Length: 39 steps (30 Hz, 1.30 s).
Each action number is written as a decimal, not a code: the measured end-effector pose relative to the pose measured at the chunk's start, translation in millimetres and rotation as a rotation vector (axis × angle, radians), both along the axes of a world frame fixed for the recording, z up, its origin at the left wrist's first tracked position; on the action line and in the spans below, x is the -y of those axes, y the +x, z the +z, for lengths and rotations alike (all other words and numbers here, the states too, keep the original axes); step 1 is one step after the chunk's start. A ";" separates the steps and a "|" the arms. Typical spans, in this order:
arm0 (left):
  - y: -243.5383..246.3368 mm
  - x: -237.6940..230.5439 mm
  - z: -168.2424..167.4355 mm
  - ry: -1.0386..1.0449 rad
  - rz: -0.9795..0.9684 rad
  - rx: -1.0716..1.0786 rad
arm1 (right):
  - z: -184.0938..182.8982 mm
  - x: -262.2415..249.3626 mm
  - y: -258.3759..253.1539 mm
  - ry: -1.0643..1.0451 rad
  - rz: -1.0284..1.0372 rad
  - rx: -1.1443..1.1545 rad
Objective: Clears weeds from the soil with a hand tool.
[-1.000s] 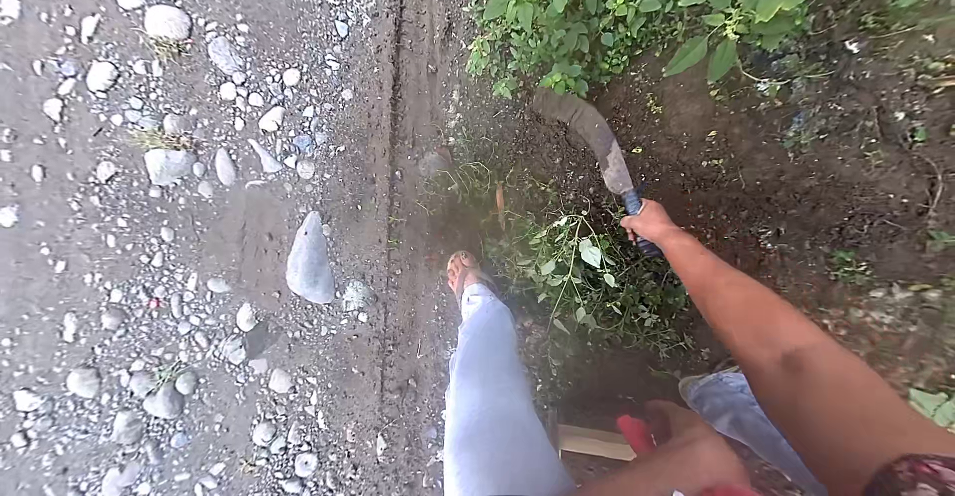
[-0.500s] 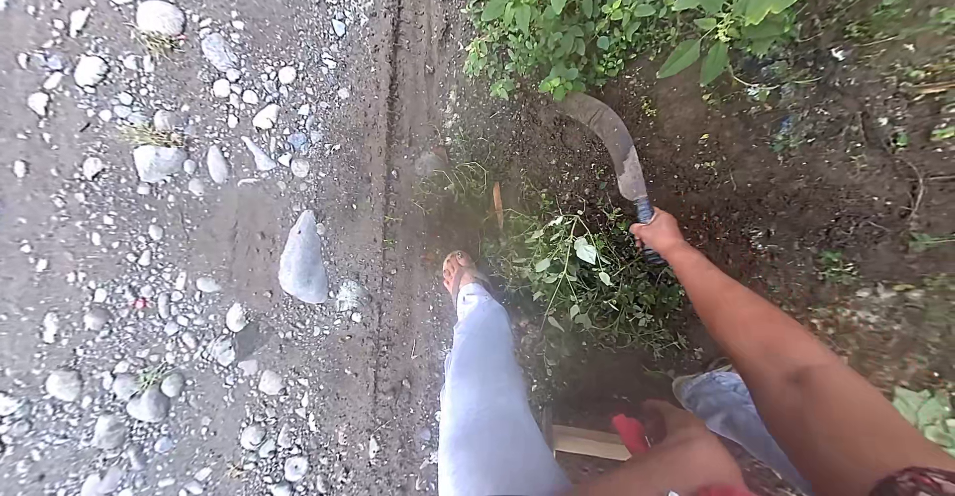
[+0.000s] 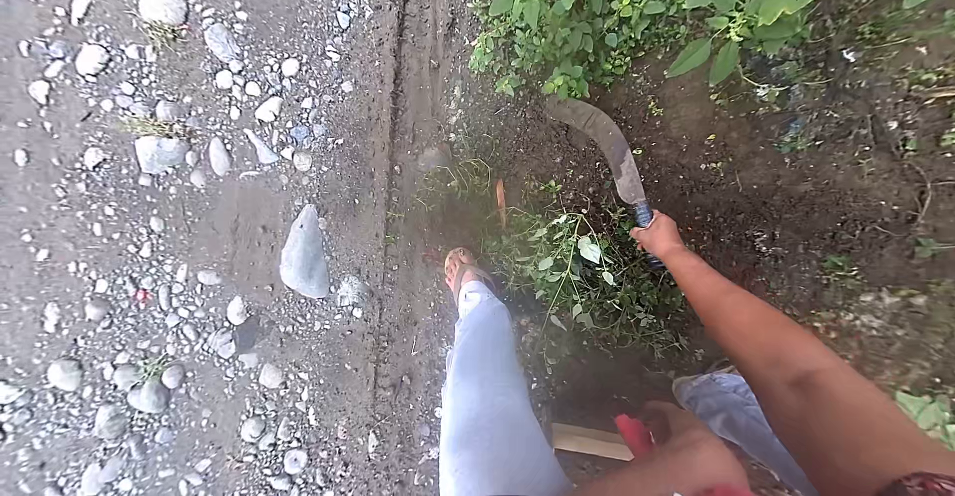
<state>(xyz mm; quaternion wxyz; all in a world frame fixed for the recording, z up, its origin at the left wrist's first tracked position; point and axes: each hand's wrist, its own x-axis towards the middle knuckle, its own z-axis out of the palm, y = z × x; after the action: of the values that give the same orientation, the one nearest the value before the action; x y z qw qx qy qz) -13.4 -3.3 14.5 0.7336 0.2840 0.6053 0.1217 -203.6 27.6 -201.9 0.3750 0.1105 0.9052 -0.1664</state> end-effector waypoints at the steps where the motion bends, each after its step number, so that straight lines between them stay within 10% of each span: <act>1: 6.4 -5.4 -14.1 0.029 0.022 0.000 | -3.4 -3.8 1.6 0.050 0.053 0.025; 7: 2.0 -4.9 -0.3 0.021 -0.079 -0.025 | 20.2 -27.2 -38.1 0.280 0.380 0.059; 13: 4.0 -10.3 -24.5 -0.009 0.044 -0.006 | 3.6 11.2 -13.0 -0.051 -0.104 0.087; 22: -2.0 7.8 10.2 0.095 -0.044 -0.079 | 33.7 -56.7 -59.3 0.347 0.537 0.071; 29: -4.2 3.4 1.1 0.122 -0.089 -0.025 | 7.2 -2.8 -4.8 -0.053 -0.096 0.127; 39: -0.8 -4.5 -3.0 0.094 -0.095 -0.051 | 34.3 -79.7 -55.4 0.274 0.520 0.125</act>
<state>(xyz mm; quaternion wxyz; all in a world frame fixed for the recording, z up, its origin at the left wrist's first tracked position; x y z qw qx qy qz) -14.2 1.1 11.6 0.7087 0.3497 0.6032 0.1078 -259.0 107.3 -167.6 0.4417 -0.0656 0.8923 0.0661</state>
